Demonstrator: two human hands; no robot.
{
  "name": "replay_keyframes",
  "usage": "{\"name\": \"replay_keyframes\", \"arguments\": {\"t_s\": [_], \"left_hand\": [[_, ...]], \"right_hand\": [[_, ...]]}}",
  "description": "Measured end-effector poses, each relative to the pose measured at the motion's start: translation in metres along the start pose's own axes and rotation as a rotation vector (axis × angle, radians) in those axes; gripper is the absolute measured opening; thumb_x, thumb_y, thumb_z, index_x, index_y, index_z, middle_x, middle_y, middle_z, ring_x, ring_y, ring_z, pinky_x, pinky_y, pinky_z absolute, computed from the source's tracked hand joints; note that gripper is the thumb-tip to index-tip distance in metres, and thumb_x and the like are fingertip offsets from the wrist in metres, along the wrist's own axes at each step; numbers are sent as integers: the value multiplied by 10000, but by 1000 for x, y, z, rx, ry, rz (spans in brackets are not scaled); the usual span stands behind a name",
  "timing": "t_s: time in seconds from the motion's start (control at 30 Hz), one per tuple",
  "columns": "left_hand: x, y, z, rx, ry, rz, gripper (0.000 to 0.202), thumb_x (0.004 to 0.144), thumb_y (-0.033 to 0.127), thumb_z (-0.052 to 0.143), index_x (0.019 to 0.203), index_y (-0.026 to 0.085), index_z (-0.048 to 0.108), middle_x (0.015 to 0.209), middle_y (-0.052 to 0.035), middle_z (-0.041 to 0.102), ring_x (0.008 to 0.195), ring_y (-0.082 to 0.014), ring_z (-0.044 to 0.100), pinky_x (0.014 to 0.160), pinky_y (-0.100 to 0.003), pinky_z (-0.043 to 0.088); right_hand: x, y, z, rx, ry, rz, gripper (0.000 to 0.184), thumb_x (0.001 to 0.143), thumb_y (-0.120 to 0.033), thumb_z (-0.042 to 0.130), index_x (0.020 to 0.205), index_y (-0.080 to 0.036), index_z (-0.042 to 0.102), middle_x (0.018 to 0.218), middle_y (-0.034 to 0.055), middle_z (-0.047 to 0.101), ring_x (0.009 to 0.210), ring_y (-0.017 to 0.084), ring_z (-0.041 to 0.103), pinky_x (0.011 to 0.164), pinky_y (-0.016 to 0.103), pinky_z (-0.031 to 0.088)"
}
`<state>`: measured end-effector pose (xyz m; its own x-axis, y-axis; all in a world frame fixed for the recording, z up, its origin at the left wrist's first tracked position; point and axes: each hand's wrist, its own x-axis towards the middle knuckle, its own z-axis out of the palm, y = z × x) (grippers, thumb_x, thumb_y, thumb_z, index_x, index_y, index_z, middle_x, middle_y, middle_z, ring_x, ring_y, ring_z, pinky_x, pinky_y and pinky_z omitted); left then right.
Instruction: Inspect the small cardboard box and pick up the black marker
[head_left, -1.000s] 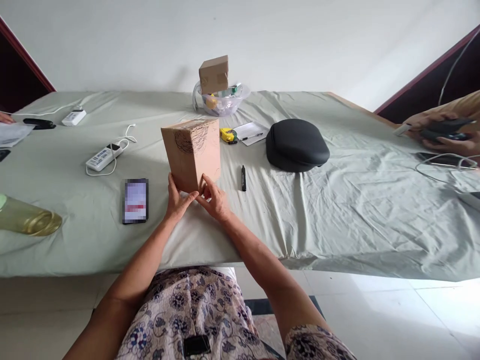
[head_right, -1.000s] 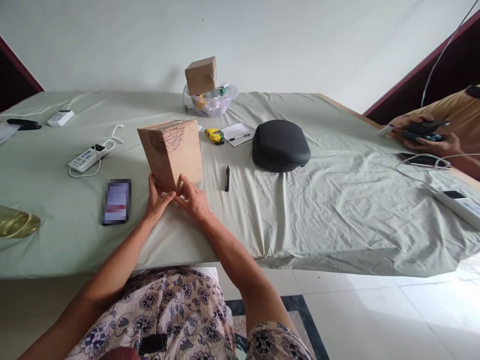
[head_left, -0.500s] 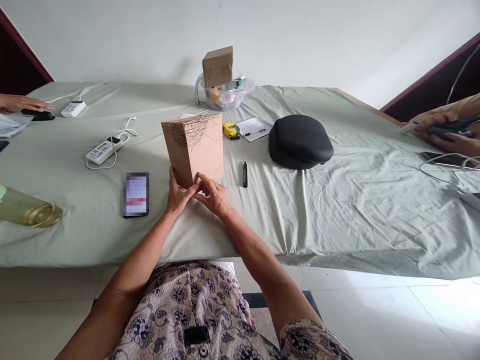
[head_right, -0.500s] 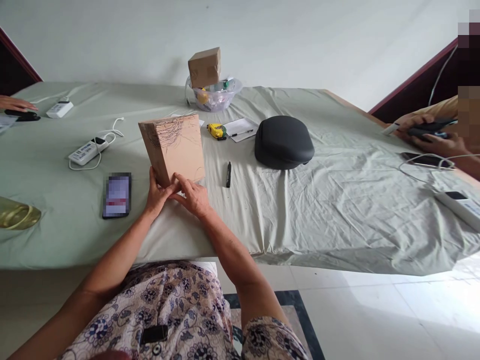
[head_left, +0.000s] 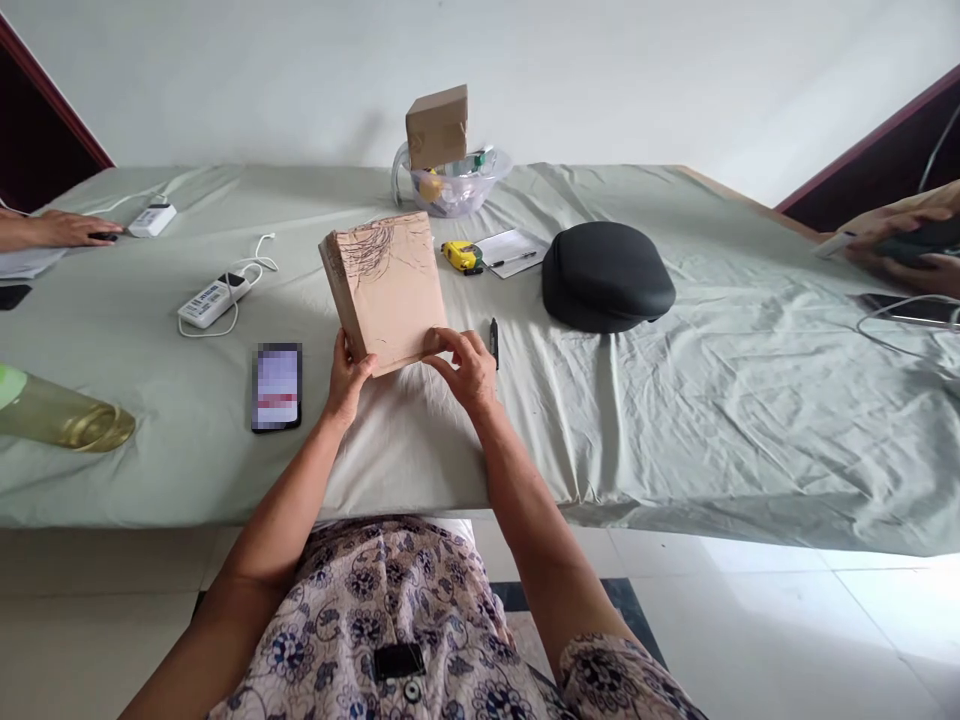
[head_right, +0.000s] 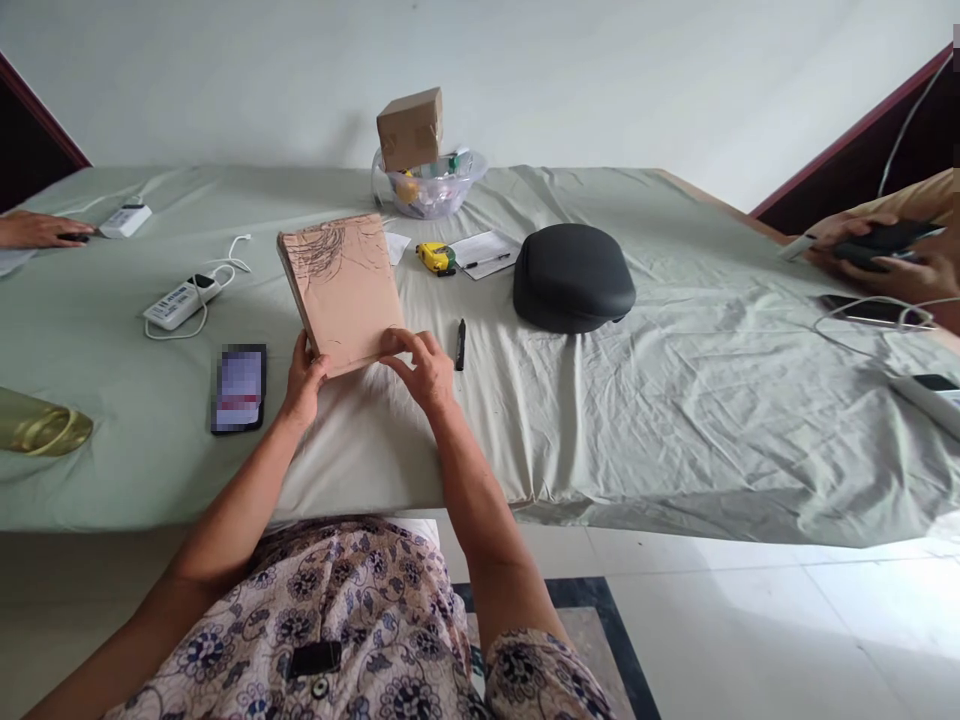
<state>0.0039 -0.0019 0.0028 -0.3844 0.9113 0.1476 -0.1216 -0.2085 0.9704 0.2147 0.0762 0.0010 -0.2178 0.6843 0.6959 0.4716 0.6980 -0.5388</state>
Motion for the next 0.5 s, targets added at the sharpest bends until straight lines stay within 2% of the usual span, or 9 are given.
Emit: {"name": "replay_keyframes", "arguments": {"t_s": [0.13,0.23,0.37,0.5], "left_hand": [[1,4,-3,-9,3,-49,931,662,719,798,1440,291,515,1266,-79,657,1164,-276,639,734,-297,555],[0,6,-4,-31,-15,-80,838,696,732,762,1387,299,571,1327,-72,651,1183,-275,633,708,-283,549],[-1,6,-3,-48,-28,-103,800,766,779,677,1411,321,559,1468,-75,597,1304,-301,583,779,-311,562],[-1,4,-2,-51,3,-85,867,778,871,575,1474,358,505,1596,-75,494,1466,-318,465,992,-414,543]], "right_hand": [[4,8,-3,108,56,77,541,842,-689,709,1204,-287,702,980,43,694,674,144,626,667,319,599],[5,8,-3,248,24,112,493,876,-683,667,1161,-282,696,944,30,704,721,148,662,669,303,602],[3,2,-1,337,31,150,429,904,-650,648,1071,-257,695,855,9,688,723,137,663,677,286,588],[3,-5,-1,374,-6,185,452,872,-678,669,973,-237,668,819,5,680,714,133,653,668,281,574]]}}
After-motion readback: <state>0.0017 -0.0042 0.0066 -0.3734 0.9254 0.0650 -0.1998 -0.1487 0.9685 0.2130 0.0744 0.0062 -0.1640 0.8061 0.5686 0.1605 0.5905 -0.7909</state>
